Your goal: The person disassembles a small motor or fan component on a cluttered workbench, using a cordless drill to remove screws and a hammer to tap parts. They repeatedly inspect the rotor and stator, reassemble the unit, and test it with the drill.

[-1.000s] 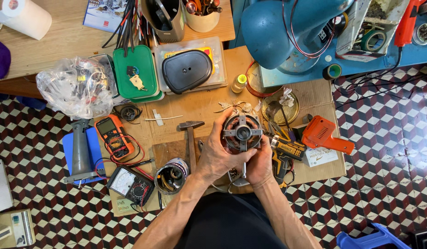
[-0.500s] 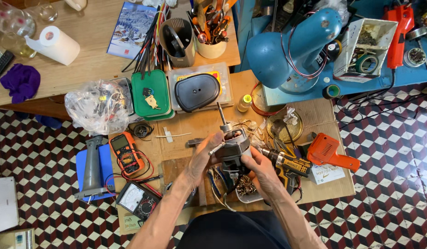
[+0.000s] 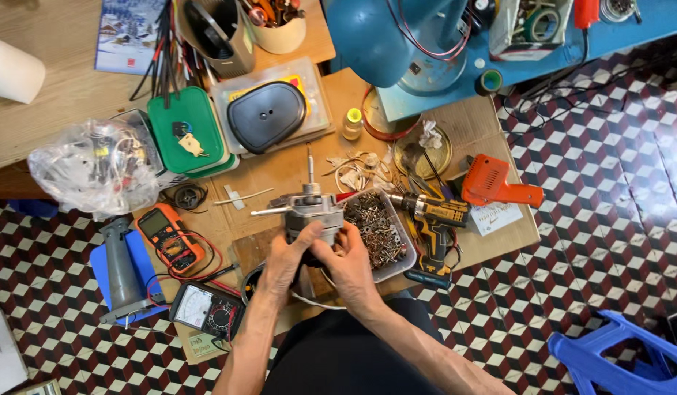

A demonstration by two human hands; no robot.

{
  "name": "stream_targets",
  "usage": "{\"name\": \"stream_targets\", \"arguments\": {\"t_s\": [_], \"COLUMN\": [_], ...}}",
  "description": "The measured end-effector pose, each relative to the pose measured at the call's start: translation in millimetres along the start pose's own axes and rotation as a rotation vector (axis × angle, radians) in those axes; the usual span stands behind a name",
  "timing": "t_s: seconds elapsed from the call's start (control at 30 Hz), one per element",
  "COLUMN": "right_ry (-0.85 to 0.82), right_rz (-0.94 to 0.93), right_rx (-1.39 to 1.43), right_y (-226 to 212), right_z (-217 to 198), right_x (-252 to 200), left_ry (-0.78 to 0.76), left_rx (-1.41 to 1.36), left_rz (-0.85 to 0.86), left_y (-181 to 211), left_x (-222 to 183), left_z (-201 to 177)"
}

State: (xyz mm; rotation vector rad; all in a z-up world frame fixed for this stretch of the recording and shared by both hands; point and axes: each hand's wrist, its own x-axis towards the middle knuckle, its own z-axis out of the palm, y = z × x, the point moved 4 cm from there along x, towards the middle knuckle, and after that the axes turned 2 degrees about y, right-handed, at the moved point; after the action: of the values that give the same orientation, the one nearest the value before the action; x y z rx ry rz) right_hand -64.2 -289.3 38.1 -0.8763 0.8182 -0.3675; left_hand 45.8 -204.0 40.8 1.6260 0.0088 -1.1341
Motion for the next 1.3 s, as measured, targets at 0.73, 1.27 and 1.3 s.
{"name": "stream_targets", "arguments": {"t_s": [0.73, 1.27, 1.3], "right_ry": [-0.06, -0.059, -0.059], "right_rz": [-0.097, -0.271, -0.302], "right_rx": [-1.012, -1.732, -1.682], "right_y": [102.4, 163.7, 156.8], "right_z": [-52.7, -7.0, -5.7], "right_x": [-16.9, 63.6, 60.2], "left_ry": [0.376, 0.229, 0.201], "left_rx": [0.126, 0.046, 0.058], "left_rz": [0.241, -0.034, -0.035], "left_y": [61.6, -28.4, -30.9], "left_x": [-139.1, -144.5, -142.2], "left_z": [-168.1, -145.9, -143.6]}}
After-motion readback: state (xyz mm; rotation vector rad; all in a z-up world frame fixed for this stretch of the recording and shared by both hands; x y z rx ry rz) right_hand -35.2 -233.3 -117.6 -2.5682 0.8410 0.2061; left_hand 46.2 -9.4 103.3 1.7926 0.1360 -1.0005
